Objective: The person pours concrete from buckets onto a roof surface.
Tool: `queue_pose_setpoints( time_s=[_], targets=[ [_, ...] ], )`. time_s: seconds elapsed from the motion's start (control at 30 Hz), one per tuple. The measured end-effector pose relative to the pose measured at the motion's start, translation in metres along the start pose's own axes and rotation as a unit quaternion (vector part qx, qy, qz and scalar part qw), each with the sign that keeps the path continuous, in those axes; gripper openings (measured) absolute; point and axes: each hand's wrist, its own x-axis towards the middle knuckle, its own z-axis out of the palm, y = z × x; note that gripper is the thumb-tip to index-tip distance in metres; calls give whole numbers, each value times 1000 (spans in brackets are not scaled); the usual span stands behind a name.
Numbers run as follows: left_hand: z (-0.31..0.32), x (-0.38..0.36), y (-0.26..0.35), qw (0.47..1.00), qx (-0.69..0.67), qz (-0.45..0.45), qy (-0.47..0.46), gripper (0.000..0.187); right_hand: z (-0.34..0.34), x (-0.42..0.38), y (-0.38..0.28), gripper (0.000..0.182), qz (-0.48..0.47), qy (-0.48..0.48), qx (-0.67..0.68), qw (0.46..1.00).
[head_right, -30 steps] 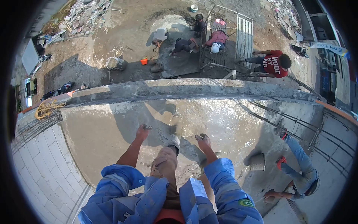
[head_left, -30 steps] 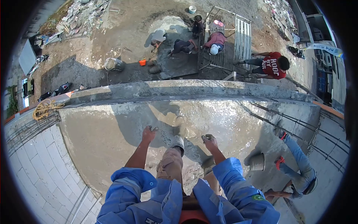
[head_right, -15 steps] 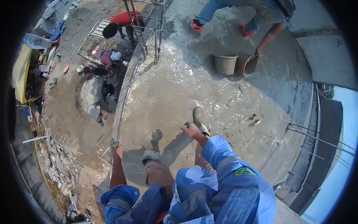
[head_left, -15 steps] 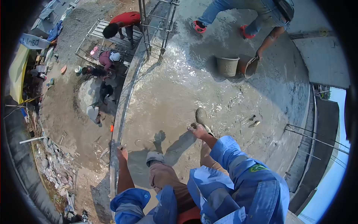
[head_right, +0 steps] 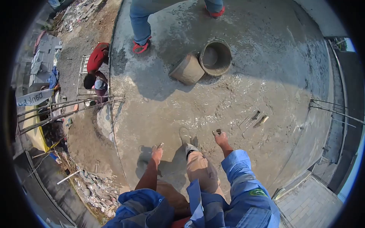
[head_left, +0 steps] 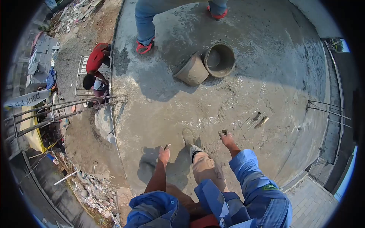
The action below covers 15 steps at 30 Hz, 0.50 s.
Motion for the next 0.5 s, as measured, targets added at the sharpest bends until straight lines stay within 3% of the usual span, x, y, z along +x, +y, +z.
queue_pose_setpoints(
  time_s=[0.03,0.13,0.2,0.23,0.27,0.3,0.33,0.37,0.4,0.43,0.47,0.5],
  targets=[
    [14,5,39,994,-58,-88,-39,69,-14,12,1,48,-2,-1,2,1000],
    [55,47,79,998,-15,-49,-20,74,-47,44,-3,49,-2,11,-4,1000],
    [42,54,173,985,147,74,49,78,-58,75,-9,50,11,47,-18,999],
    [51,88,139,985,147,74,51,78,-52,100,-1,47,3,50,-31,998],
    [60,131,114,965,216,139,57,78,-40,126,1,47,0,51,-29,998],
    [70,186,107,935,283,204,63,78,-30,152,0,45,-1,65,4,998],
    [58,169,144,934,284,206,64,78,-26,172,-3,43,-1,78,36,996],
    [46,162,202,992,115,43,26,72,-25,187,-22,44,-13,71,84,994],
    [35,142,253,991,-60,-123,-14,67,-23,200,-52,44,-25,63,132,989],
    [37,154,253,983,-144,-113,-23,76,-25,209,-83,47,-39,42,141,988],
    [38,166,261,983,-143,-110,-25,76,-29,215,-118,49,-52,22,152,987],
    [39,183,275,971,-186,-144,-37,77,-27,225,-150,42,-89,91,134,983]
  ],
)
